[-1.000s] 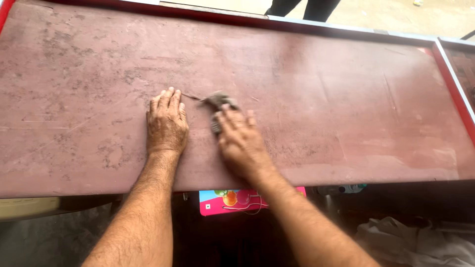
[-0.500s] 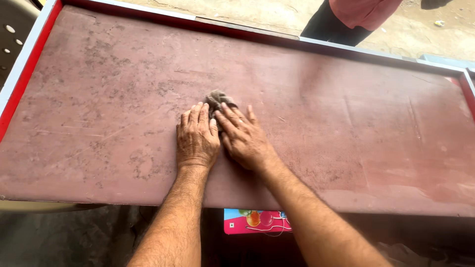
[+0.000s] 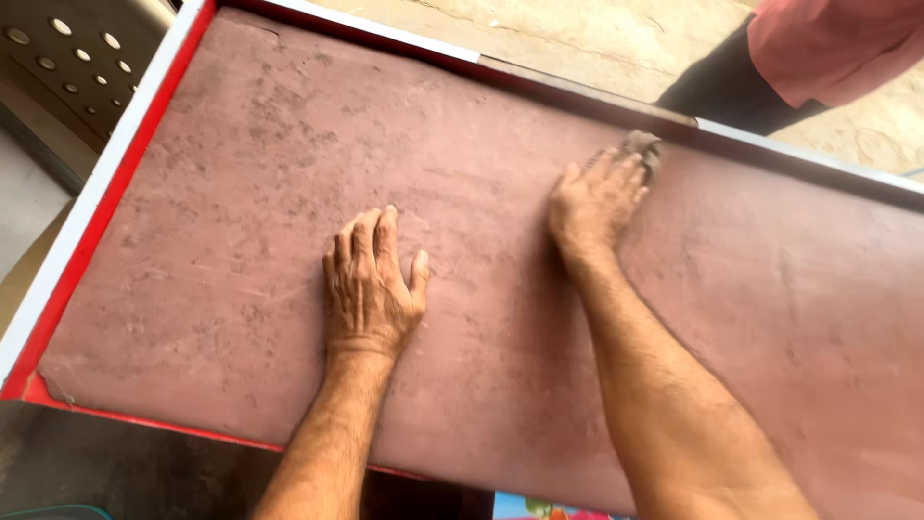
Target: The person wipes a red counter with a cloth, removes a brown protective sheet, continues cleaning the surface underneath, and then handles currency notes during a transaction.
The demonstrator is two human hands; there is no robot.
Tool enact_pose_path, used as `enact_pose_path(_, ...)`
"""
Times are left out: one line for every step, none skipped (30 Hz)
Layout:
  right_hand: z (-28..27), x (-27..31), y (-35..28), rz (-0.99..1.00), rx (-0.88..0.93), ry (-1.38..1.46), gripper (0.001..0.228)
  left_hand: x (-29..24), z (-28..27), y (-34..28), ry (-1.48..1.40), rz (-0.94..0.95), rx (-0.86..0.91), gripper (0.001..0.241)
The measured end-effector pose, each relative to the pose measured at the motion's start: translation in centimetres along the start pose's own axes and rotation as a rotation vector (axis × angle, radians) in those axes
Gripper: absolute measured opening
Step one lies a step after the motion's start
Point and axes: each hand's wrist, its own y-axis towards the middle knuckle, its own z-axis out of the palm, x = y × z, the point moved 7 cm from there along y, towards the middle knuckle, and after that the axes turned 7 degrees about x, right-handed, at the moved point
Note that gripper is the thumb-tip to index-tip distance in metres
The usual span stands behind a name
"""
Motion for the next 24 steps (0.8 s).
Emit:
enact_pose_path(0.4, 3.8, 0.3, -0.106, -0.021, -0.077, 0.069, 0.1, 0.0, 0.1, -0.003, -0.004, -0.003, 0.060)
enact_pose_path(1.2, 7.9, 0.1, -0.214, -0.037, -0.159, 0.068, 0.1, 0.1, 0.2, -0.006, 0.000, -0.011, 0.060)
enact_pose_path(2.3, 12.0, -0.5, -0.339, -0.005, -0.137, 0.067, 0.1, 0.2, 0.2, -0.009, 0.004, -0.018, 0.059)
enact_pose_path(3.2, 16.9, -1.8, -0.538, -0.030, -0.155, 0.066, 0.3, 0.3, 0.0, -0.007, -0.002, -0.022, 0.059)
enact_pose_path(5.0, 21.4, -3.7, -0.719, 0.024, -0.260, 0.064, 0.8, 0.3, -0.1, -0.024, -0.050, -0.016, 0.057)
enact_pose_path(6.5, 25.1, -5.7, -0.901, 0.071, -0.367, 0.061, 1.3, 0.4, -0.1, -0.042, -0.096, -0.019, 0.056)
enact_pose_path(7.0, 27.0, -6.9, -0.976, 0.122, -0.280, 0.061, 1.6, 0.4, 0.0, -0.060, -0.142, -0.022, 0.056)
enact_pose_path(7.2, 28.4, -8.0, -1.042, 0.173, -0.185, 0.061, 1.9, 0.3, 0.0, -0.051, -0.173, -0.022, 0.052)
enact_pose_path(7.2, 29.0, -9.0, -1.107, 0.224, -0.088, 0.062, 2.2, 0.1, 0.0, -0.041, -0.203, -0.022, 0.048)
enact_pose_path(7.1, 28.1, -9.1, -1.083, 0.246, -0.072, 0.059, 2.2, 0.2, 0.0, -0.041, -0.230, -0.017, 0.043)
enact_pose_path(6.8, 26.4, -8.8, -1.058, 0.268, -0.056, 0.056, 2.0, 0.1, -0.1, -0.037, -0.218, -0.015, 0.041)
enact_pose_path(6.2, 24.5, -8.2, -1.036, 0.284, -0.042, 0.054, 1.8, 0.0, -0.1, -0.034, -0.204, -0.019, 0.039)
enact_pose_path(5.1, 22.1, -7.6, -0.972, 0.199, -0.029, 0.054, 1.7, -0.2, -0.1, -0.032, -0.191, -0.024, 0.038)
enact_pose_path(4.1, 19.5, -7.0, -0.908, 0.112, -0.018, 0.055, 1.7, -0.3, 0.0, -0.037, -0.193, -0.025, 0.038)
enact_pose_path(3.4, 17.2, -6.3, -0.817, 0.059, -0.024, 0.055, 1.8, -0.3, 0.0, -0.042, -0.195, -0.026, 0.039)
enact_pose_path(2.9, 14.7, -6.1, -0.722, 0.014, -0.035, 0.056, 1.7, -0.1, -0.3, -0.054, -0.199, -0.018, 0.039)
enact_pose_path(2.8, 12.8, -6.8, -0.702, -0.010, -0.021, 0.057, 1.6, -0.2, -0.7, -0.074, -0.194, -0.045, 0.042)
enact_pose_path(2.6, 11.5, -7.9, -0.678, -0.045, -0.001, 0.057, 1.7, -0.3, -0.7, -0.092, -0.179, -0.078, 0.045)
enact_pose_path(2.5, 10.7, -9.2, -0.655, -0.079, 0.019, 0.058, 1.9, -0.5, -0.6, -0.110, -0.163, -0.111, 0.049)
enact_pose_path(2.9, 10.5, -11.0, -0.668, -0.070, -0.047, 0.058, 2.3, -0.3, -0.6, -0.167, -0.188, -0.104, 0.053)
enact_pose_path(3.6, 10.7, -13.2, -0.680, -0.060, -0.114, 0.057, 2.7, -0.1, -0.6, -0.224, -0.213, -0.097, 0.057)
enact_pose_path(3.9, 11.7, -16.0, -0.758, -0.155, -0.334, 0.059, 3.2, 0.0, -0.4, -0.282, -0.234, -0.090, 0.061)
enact_pose_path(4.5, 12.5, -19.1, -0.829, -0.252, -0.556, 0.065, 3.5, -0.5, -0.2, -0.344, -0.222, -0.158, 0.065)
enact_pose_path(5.1, 13.1, -22.1, -0.934, -0.063, -0.241, 0.058, 4.1, -1.1, 0.2, -0.402, -0.211, -0.231, 0.068)
